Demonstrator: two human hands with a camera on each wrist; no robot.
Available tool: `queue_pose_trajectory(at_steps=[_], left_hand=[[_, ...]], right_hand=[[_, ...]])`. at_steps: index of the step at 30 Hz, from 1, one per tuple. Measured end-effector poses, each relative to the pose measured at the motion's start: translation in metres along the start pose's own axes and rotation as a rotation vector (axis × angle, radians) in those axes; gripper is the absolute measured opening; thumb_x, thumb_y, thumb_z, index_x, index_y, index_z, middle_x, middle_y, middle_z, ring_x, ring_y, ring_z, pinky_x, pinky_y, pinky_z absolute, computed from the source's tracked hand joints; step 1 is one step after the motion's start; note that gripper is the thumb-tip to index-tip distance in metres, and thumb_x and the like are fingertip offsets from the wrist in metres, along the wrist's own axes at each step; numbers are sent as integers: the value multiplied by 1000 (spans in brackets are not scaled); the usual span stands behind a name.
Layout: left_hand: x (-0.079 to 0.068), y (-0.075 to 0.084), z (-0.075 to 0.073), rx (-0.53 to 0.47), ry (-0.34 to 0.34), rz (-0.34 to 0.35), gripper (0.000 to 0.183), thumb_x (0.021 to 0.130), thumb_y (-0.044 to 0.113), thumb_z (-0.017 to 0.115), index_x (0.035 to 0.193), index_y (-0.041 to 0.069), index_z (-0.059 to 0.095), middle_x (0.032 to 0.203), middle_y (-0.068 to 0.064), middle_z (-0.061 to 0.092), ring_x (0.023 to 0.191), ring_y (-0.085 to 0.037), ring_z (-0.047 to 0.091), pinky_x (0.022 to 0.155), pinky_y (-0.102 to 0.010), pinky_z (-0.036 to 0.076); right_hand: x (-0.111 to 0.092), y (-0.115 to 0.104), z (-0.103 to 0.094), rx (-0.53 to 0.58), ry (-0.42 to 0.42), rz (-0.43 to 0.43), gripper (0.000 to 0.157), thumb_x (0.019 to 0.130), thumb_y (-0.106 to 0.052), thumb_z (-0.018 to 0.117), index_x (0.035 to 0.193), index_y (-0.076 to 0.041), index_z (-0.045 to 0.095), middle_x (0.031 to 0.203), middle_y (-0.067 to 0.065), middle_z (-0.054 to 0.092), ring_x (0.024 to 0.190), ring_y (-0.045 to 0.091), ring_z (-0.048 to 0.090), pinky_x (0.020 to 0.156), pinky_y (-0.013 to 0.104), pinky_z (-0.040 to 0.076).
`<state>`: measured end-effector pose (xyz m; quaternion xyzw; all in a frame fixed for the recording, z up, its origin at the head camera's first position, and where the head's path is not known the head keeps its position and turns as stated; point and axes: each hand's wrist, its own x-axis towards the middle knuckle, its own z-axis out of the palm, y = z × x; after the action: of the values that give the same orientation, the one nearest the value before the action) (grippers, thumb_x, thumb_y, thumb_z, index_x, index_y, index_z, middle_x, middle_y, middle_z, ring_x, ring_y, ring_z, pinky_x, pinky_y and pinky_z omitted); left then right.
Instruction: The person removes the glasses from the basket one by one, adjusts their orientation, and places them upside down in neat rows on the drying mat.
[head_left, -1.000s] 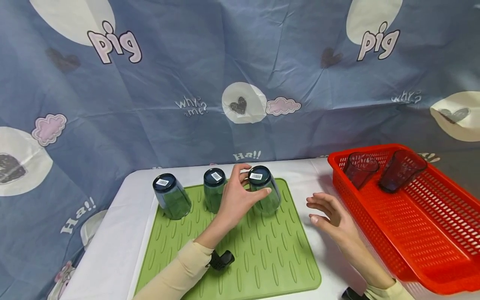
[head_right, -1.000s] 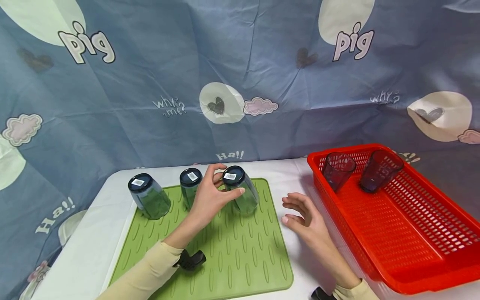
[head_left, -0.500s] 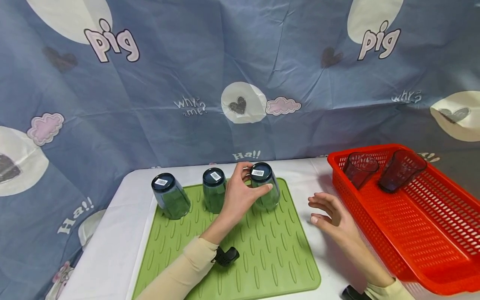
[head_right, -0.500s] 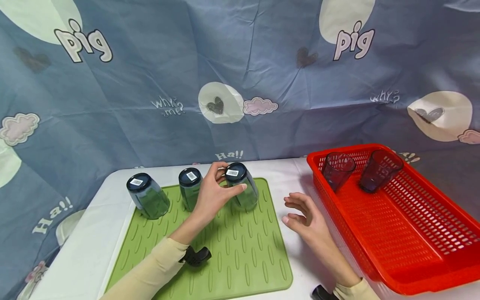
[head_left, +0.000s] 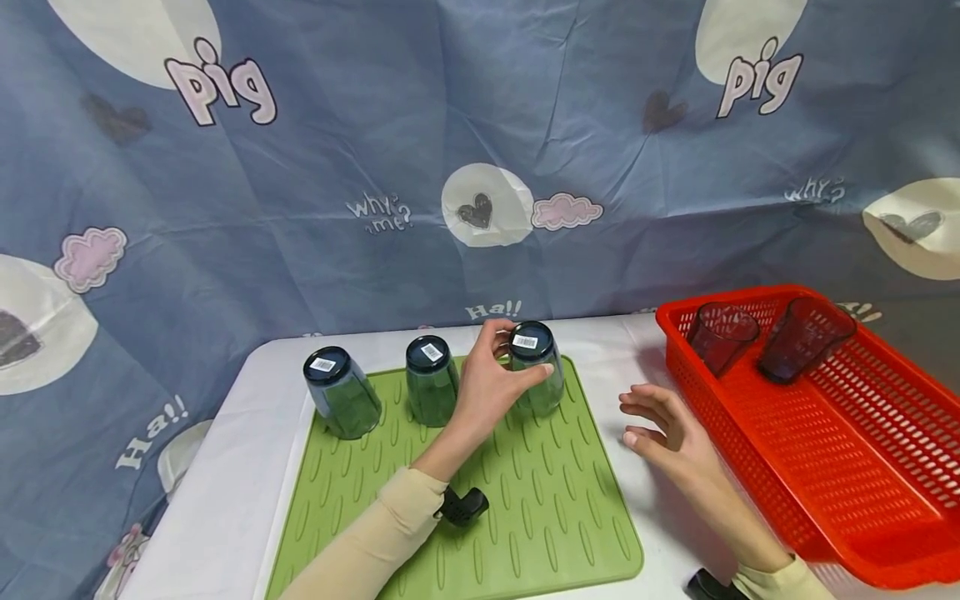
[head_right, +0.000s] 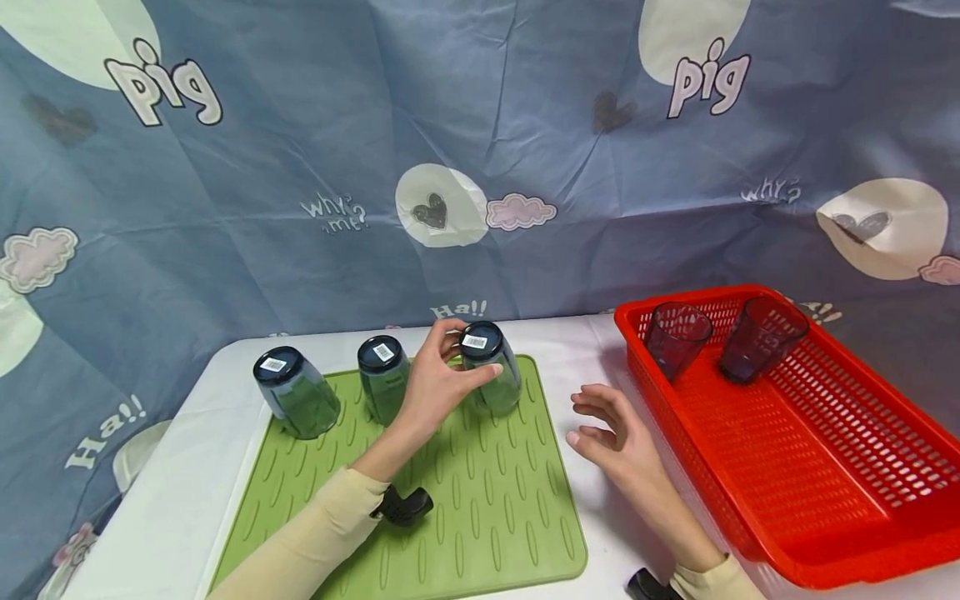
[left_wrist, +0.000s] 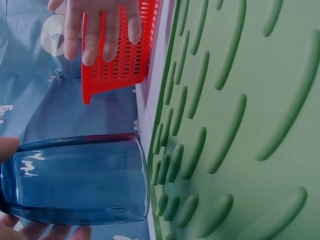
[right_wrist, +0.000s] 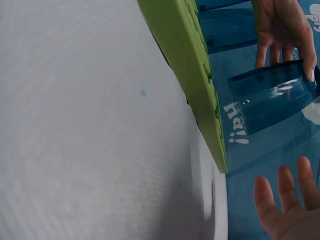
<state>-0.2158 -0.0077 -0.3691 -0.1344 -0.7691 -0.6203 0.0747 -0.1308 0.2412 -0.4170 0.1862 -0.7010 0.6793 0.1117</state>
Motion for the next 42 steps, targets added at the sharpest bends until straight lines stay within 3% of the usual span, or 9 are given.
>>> queue_pose_trajectory(at_steps=[8, 28, 42], left_hand=[[4, -3, 5, -11, -26, 15, 62, 76, 21, 85, 127, 18, 51, 111, 0, 64, 103, -15, 60, 84, -36, 52], [6, -13, 15, 14, -12, 16, 60, 76, 21, 85, 126, 20, 52, 109, 2, 63, 100, -16, 60, 80, -35, 52], [14, -14, 21, 76, -40, -24, 61, 75, 27, 86, 125, 22, 53, 113, 2, 62, 105, -17, 59, 84, -38, 50]], right_hand=[[0, 1, -1, -16, 1, 7, 52, 87, 15, 61, 134, 10, 41, 127, 13, 58, 118, 24, 55, 93, 27, 49], [-1, 2, -2, -91, -9, 36, 50, 89, 9, 65, 134, 1, 45, 128, 12, 57, 119, 25, 54, 95, 27, 49], [0, 4, -6, -131, -17, 53, 51, 89, 5, 67, 135, 0, 44, 129, 14, 56, 120, 26, 53, 95, 27, 49]])
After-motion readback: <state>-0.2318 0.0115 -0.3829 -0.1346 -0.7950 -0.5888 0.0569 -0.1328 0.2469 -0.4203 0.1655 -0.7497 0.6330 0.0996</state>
